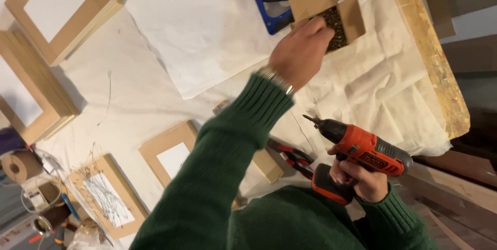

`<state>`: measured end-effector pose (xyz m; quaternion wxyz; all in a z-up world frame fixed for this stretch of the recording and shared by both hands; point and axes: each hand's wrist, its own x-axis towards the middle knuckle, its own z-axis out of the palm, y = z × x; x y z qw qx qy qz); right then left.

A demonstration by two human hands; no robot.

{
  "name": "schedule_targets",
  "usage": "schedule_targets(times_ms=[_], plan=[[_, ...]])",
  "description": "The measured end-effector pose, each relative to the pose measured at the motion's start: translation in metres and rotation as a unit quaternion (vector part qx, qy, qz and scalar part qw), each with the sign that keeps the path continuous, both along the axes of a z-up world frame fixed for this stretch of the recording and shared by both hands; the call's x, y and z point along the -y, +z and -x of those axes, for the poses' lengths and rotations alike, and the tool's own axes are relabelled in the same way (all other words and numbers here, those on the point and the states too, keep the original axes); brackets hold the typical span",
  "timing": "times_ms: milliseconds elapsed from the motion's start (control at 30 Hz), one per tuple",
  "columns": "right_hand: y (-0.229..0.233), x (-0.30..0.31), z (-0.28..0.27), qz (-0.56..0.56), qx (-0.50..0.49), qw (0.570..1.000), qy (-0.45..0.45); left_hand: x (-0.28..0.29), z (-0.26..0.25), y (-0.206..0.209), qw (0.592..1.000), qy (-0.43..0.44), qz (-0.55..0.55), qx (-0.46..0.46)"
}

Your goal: Attaching hanging wire to the back of a picture frame using a power drill and screws.

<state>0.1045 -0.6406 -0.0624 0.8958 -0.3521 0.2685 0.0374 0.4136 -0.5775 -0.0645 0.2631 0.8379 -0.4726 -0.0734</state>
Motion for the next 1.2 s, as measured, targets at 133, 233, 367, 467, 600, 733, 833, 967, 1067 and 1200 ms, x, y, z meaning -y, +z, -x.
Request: schedule_targets(times_ms=[133,233,367,467,600,733,833,967,1067,1200], plan=[[-0.006,0.003,0.026,0.01,-0.05,0.999,-0.018,0.04,-0.011,-0.041,0.99,-0.018,-0.13,0.054],[-0.011,0.002,0.042,0.019,-0.074,0.993,-0.085,0.035,-0.018,-0.049,0.987,-0.039,-0.143,0.056],[-0.011,0.002,0.052,0.035,-0.088,0.99,-0.101,0.028,-0.019,-0.062,0.993,-0.011,-0.119,-0.005],[-0.01,0.001,0.043,0.048,-0.091,0.989,-0.105,0.021,-0.022,-0.062,0.997,-0.007,-0.072,0.029],[-0.005,-0.001,0.038,0.071,-0.093,0.989,-0.093,0.017,-0.022,-0.069,0.997,-0.006,-0.065,0.039],[-0.002,-0.006,0.038,0.074,-0.089,0.989,-0.095,0.011,-0.021,-0.049,0.999,0.039,0.03,-0.021],[-0.002,-0.008,0.04,0.077,-0.089,0.989,-0.089,0.003,-0.019,-0.045,0.995,0.059,0.06,-0.058],[-0.002,-0.014,0.042,0.078,-0.081,0.989,-0.095,-0.026,-0.002,-0.053,0.966,0.103,0.18,-0.155],[-0.002,-0.016,0.037,0.084,-0.062,0.991,-0.086,-0.061,0.019,-0.033,0.922,0.182,0.177,-0.293],[0.002,-0.022,0.027,0.089,-0.074,0.993,-0.036,-0.122,0.06,-0.005,0.756,0.283,0.195,-0.557]])
